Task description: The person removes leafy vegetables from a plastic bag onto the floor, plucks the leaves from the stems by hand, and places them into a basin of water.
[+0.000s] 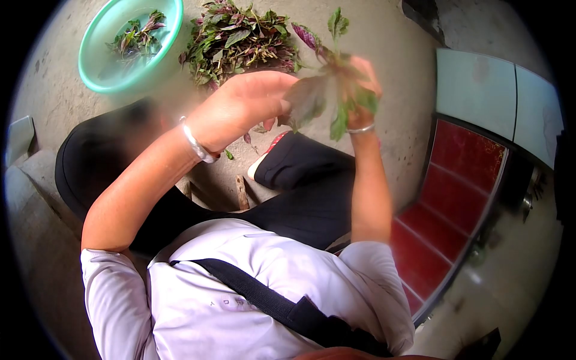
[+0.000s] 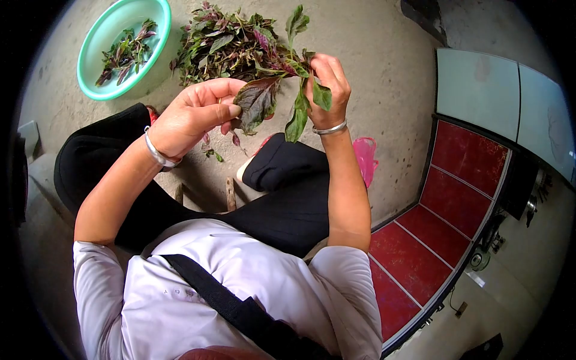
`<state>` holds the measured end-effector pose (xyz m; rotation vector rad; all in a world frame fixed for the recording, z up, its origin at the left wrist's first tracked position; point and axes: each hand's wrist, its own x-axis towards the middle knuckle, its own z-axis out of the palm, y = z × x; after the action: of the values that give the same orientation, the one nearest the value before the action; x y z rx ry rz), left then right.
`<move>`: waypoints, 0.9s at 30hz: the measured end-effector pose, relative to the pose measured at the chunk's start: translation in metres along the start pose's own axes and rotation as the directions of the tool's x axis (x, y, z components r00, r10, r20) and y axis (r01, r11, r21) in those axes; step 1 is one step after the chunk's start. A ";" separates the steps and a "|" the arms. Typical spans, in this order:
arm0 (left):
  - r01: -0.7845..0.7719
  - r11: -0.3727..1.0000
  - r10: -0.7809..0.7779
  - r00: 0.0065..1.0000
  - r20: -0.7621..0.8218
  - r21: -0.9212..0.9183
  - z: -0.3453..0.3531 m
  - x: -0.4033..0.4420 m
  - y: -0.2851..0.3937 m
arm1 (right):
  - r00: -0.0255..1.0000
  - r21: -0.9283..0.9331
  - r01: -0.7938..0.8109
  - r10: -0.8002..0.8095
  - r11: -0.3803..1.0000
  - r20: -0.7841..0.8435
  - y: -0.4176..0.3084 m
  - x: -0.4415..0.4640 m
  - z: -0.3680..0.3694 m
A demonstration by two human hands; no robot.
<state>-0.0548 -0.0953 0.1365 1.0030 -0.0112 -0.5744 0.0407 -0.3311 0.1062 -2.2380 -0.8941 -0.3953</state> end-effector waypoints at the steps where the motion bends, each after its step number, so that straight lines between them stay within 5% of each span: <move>1: 0.001 1.000 -0.001 1.000 -0.002 0.001 0.000 0.000 0.000 | 1.000 0.001 -0.006 0.006 1.000 -0.006 -0.001 0.000 0.000; 12: 0.027 0.995 -0.028 1.000 -0.013 -0.091 -0.001 0.001 -0.004 | 0.997 -0.163 0.066 -0.073 0.984 -0.035 -0.016 0.007 0.000; 15: -0.015 1.000 0.016 0.999 -0.032 0.022 -0.007 0.004 -0.008 | 0.994 -0.229 0.096 -0.106 0.969 -0.032 -0.017 0.009 0.000; 18: -0.105 0.985 0.067 0.964 -0.258 -0.138 0.004 0.003 0.001 | 0.995 -0.276 0.080 -0.095 0.958 -0.041 -0.027 0.010 -0.001; 22: -0.229 0.969 0.245 0.875 -0.418 0.087 0.001 0.001 0.007 | 0.983 -0.331 0.145 -0.173 0.933 -0.057 -0.028 0.013 0.001; 27: -0.017 0.999 0.026 0.942 -0.335 0.028 0.009 0.000 0.018 | 0.976 -0.367 0.178 -0.211 0.913 -0.050 -0.030 0.014 0.003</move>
<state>-0.0490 -0.0952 0.1553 1.1132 0.2739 -0.3777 0.0301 -0.3067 0.1257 -2.4430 -1.0719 -0.8035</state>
